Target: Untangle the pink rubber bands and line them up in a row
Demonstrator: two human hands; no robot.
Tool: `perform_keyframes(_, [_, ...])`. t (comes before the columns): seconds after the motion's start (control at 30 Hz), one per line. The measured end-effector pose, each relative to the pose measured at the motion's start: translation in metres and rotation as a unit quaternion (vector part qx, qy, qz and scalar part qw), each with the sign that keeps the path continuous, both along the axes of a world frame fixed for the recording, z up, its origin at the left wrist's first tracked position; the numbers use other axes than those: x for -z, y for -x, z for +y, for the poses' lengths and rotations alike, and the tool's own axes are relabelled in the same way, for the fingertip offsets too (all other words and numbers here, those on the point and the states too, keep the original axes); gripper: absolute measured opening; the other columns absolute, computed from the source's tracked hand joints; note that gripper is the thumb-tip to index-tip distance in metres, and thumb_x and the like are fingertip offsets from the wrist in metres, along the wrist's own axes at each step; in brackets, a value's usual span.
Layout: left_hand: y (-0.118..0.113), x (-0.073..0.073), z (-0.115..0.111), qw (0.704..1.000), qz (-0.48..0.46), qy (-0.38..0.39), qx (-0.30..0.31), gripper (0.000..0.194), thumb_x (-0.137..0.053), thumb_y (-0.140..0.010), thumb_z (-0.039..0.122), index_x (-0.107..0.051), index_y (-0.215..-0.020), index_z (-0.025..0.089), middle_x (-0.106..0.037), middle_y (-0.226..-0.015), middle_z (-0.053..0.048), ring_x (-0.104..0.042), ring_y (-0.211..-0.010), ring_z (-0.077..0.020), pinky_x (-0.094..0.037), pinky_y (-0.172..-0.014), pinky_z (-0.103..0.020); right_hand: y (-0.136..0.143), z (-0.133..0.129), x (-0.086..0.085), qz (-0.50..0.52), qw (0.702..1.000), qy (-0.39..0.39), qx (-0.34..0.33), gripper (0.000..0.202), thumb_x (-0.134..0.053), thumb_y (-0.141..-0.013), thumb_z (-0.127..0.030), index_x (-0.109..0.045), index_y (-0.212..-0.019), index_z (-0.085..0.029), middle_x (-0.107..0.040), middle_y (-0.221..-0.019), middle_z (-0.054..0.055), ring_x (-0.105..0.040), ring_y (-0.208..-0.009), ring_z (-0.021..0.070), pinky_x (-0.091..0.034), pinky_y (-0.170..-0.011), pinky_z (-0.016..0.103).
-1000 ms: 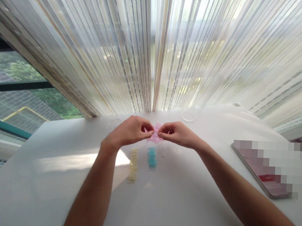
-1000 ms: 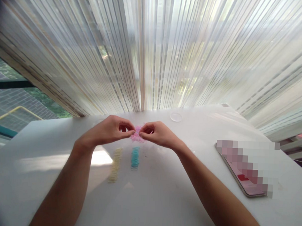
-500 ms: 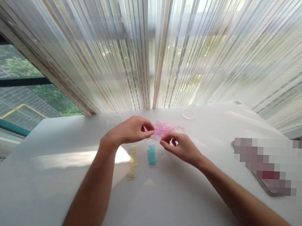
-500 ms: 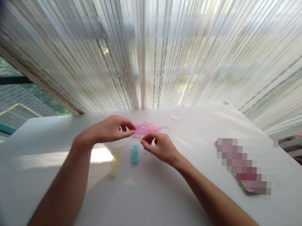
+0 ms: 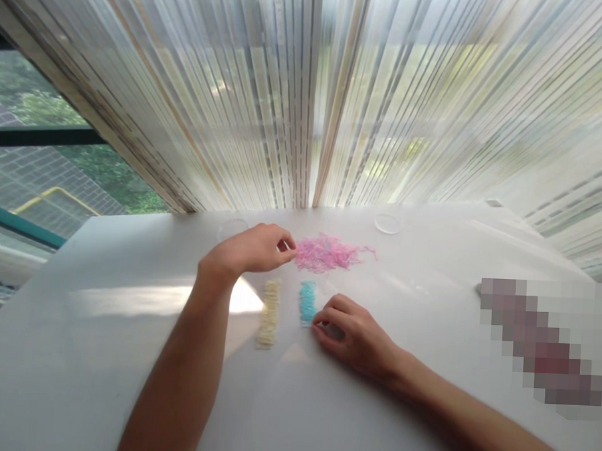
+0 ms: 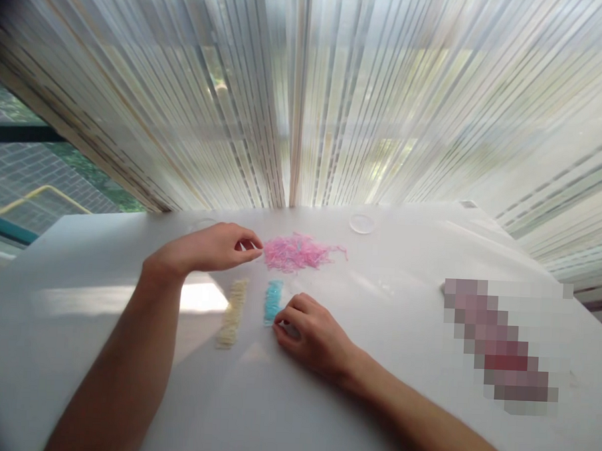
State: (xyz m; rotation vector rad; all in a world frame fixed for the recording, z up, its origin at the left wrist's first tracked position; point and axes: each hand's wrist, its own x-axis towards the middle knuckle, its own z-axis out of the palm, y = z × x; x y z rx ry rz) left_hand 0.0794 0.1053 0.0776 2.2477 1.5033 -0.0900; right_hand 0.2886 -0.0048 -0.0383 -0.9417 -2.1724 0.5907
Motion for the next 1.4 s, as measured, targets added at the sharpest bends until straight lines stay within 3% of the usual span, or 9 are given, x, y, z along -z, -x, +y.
perform_keyframes(0.47, [-0.001, 0.005, 0.002, 1.000, 0.013, -0.008, 0.008, 0.033, -0.056, -0.087, 0.038, -0.076, -0.106, 0.021, -0.077, -0.105, -0.006, -0.069, -0.088, -0.0209, -0.047, -0.073, -0.026, -0.001, -0.003, 0.001, -0.004, 1.000, 0.003, 0.012, 0.012, -0.058, -0.087, -0.014, -0.068, -0.091, -0.019, -0.061, -0.083, 0.006, -0.058, -0.074, 0.0160, -0.050, -0.066, 0.026])
perform_keyframes(0.67, [-0.005, 0.011, 0.004, 0.999, -0.006, -0.037, 0.018, 0.033, -0.057, -0.088, 0.037, -0.075, -0.109, 0.018, -0.077, -0.102, -0.007, -0.069, -0.088, -0.0211, -0.048, -0.077, -0.027, -0.003, -0.003, 0.000, 0.015, 1.000, 0.003, 0.018, 0.012, -0.059, -0.086, -0.014, -0.068, -0.092, -0.019, -0.061, -0.084, 0.006, -0.058, -0.075, 0.0160, -0.051, -0.067, 0.026])
perform_keyframes(0.8, [-0.013, 0.016, 0.003, 0.997, -0.037, -0.056, 0.039, 0.028, -0.057, -0.089, 0.034, -0.075, -0.106, 0.020, -0.077, -0.101, -0.006, -0.068, -0.086, -0.0206, -0.048, -0.077, -0.028, -0.003, -0.003, -0.002, 0.004, 1.000, 0.012, -0.011, 0.011, -0.060, -0.085, -0.014, -0.069, -0.090, -0.019, -0.062, -0.083, 0.005, -0.057, -0.076, 0.0162, -0.049, -0.067, 0.026])
perform_keyframes(0.97, [-0.023, 0.025, 0.004, 0.997, -0.013, -0.045, 0.056, 0.022, -0.059, -0.087, 0.029, -0.076, -0.099, 0.022, -0.077, -0.100, -0.005, -0.068, -0.089, -0.0222, -0.048, -0.078, -0.029, -0.004, -0.003, -0.004, -0.007, 0.999, 0.015, -0.042, 0.010, -0.062, -0.086, -0.015, -0.070, -0.089, -0.019, -0.061, -0.083, 0.005, -0.057, -0.076, 0.0160, -0.048, -0.068, 0.026])
perform_keyframes(1.17, [-0.027, 0.034, 0.007, 0.997, 0.003, -0.063, 0.051, 0.022, -0.058, -0.085, 0.024, -0.074, -0.100, 0.021, -0.076, -0.100, -0.006, -0.068, -0.090, -0.0221, -0.048, -0.083, -0.030, -0.006, -0.001, -0.005, 0.060, 0.998, 0.022, -0.009, 0.011, -0.059, -0.087, -0.014, -0.069, -0.087, -0.019, -0.061, -0.078, 0.004, -0.057, -0.071, 0.0144, -0.048, -0.064, 0.024])
perform_keyframes(1.4, [-0.030, 0.033, 0.008, 0.997, 0.018, -0.045, 0.053, 0.016, -0.060, -0.084, 0.025, -0.073, -0.092, 0.021, -0.076, -0.098, -0.005, -0.068, -0.088, -0.0206, -0.048, -0.082, -0.028, -0.013, 0.008, -0.013, 0.112, 0.988, 0.053, 0.090, 0.010, -0.059, -0.089, -0.018, -0.068, -0.084, -0.020, -0.060, -0.072, 0.001, -0.055, -0.064, 0.0120, -0.047, -0.062, 0.024])
